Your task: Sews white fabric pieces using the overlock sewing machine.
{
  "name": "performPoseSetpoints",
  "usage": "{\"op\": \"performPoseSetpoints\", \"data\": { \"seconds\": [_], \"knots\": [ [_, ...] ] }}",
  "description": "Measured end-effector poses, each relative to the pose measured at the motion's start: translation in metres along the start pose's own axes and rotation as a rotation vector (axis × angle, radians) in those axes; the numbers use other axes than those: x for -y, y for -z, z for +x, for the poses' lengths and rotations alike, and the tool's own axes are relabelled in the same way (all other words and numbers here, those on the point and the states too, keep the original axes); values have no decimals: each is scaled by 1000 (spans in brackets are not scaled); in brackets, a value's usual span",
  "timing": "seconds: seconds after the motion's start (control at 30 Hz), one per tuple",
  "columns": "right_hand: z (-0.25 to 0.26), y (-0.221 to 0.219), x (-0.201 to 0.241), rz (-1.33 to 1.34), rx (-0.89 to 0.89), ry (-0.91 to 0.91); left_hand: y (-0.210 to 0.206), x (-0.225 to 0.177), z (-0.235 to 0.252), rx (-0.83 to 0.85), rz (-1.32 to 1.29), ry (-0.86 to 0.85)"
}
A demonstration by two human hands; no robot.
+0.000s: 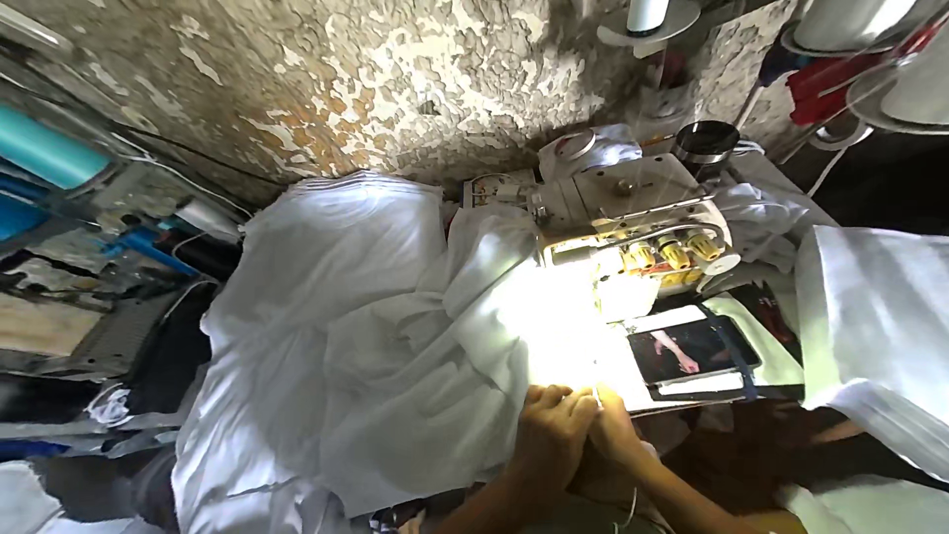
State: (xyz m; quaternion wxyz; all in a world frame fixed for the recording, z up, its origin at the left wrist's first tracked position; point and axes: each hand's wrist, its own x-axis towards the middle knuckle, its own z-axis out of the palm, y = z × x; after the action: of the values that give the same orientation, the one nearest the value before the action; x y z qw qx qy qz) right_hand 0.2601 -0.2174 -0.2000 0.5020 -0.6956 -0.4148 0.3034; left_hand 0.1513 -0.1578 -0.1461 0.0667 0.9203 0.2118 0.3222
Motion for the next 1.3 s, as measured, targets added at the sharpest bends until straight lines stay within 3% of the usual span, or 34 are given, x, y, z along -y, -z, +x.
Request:
{"op": "performPoseSetpoints", "data": {
  "seconds": [0.17, 0.27, 0.47, 0.67, 0.83, 1.03, 1.3],
  "knots": [
    [-15, -15, -2, -51, 157, 332, -7, 12, 16, -35, 77, 6],
    [-12, -14, 12, -101, 297, 236, -10, 22, 31, -35, 114, -12],
    [-8, -18, 10, -95, 341, 186, -31, 49, 56, -117, 185, -65],
    [-12, -25, -8, -59, 191, 331, -36, 67, 62, -79, 259, -104],
    [-11, -26, -9, 8, 212, 334, -28, 92, 64, 49, 63, 31],
    [-10, -24, -3, 87, 202, 313, -29, 130, 82, 85, -305, 226],
    [14, -12, 15, 127, 124, 145, -11, 111, 67, -37, -205, 384]
  ]
}}
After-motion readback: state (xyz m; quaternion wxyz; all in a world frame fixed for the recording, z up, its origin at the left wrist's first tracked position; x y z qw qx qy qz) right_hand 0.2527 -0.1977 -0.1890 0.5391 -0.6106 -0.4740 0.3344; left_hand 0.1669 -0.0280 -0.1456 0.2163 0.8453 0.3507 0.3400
